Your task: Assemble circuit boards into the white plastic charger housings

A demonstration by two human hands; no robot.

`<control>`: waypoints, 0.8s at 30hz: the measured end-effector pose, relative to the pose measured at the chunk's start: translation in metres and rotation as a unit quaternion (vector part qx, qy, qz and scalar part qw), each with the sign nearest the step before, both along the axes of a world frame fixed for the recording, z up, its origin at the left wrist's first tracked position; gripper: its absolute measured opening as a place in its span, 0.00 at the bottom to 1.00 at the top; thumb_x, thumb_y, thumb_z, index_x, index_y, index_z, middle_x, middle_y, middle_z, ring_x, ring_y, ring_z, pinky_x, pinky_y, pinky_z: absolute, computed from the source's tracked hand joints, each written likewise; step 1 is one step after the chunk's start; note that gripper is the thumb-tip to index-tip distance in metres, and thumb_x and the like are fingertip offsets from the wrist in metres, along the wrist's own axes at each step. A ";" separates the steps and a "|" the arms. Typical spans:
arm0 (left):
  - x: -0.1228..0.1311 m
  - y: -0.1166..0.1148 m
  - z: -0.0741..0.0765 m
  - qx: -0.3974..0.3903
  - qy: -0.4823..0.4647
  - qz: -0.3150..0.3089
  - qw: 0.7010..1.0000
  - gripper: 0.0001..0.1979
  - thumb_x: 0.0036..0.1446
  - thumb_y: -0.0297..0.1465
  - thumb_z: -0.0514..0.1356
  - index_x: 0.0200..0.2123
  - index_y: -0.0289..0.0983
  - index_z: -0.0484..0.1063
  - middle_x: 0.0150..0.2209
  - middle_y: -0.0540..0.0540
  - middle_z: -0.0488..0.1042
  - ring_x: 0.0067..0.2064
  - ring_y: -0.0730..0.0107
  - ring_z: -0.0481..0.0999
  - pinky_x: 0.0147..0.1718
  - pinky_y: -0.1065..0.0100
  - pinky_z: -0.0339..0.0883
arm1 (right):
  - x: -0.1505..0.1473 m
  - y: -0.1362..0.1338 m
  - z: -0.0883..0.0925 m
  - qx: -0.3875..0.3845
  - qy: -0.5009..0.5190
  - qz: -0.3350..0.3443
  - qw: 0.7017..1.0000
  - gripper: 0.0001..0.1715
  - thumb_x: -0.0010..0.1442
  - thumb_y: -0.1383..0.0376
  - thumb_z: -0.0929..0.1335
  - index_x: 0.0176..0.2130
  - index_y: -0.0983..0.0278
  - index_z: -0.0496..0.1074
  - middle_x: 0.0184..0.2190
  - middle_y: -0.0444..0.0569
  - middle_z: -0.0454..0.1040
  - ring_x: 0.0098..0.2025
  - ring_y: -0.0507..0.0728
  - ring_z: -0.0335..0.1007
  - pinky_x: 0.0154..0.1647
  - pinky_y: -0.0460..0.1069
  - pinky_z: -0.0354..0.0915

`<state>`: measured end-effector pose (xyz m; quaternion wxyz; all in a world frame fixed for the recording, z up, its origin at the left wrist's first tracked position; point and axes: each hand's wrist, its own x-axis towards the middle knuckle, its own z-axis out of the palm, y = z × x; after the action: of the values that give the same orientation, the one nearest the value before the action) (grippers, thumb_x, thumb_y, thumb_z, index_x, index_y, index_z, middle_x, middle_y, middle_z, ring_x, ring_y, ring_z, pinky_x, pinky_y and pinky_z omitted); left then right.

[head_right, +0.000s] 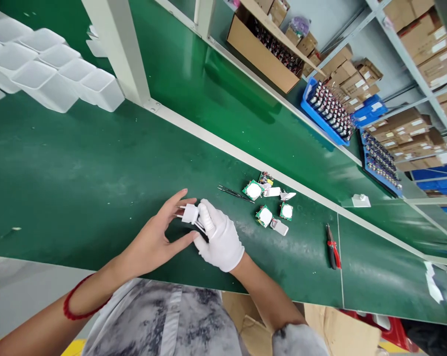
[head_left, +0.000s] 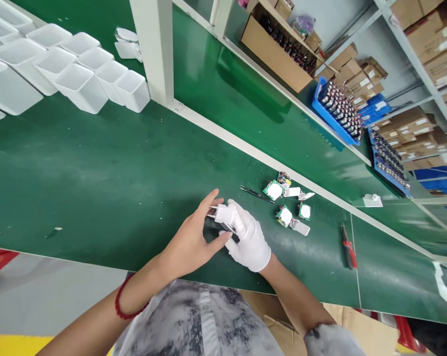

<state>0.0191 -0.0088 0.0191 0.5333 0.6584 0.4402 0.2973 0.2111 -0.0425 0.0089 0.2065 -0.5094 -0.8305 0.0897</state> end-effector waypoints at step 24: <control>0.036 -0.004 -0.014 -0.193 -0.215 0.097 0.952 0.35 0.63 0.36 0.58 0.66 0.44 0.42 0.53 0.40 0.74 0.41 0.70 0.76 0.40 0.67 0.72 | 0.056 0.022 0.059 -0.214 0.506 -0.172 0.818 0.11 0.63 0.57 0.68 0.41 0.59 0.63 0.32 0.44 0.78 0.23 0.54 0.77 0.24 0.51 0.75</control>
<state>0.0548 -0.0124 0.0053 0.7010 0.4176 0.4257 0.3911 0.2669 -0.0210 0.0680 0.4955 -0.5582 -0.4678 0.4733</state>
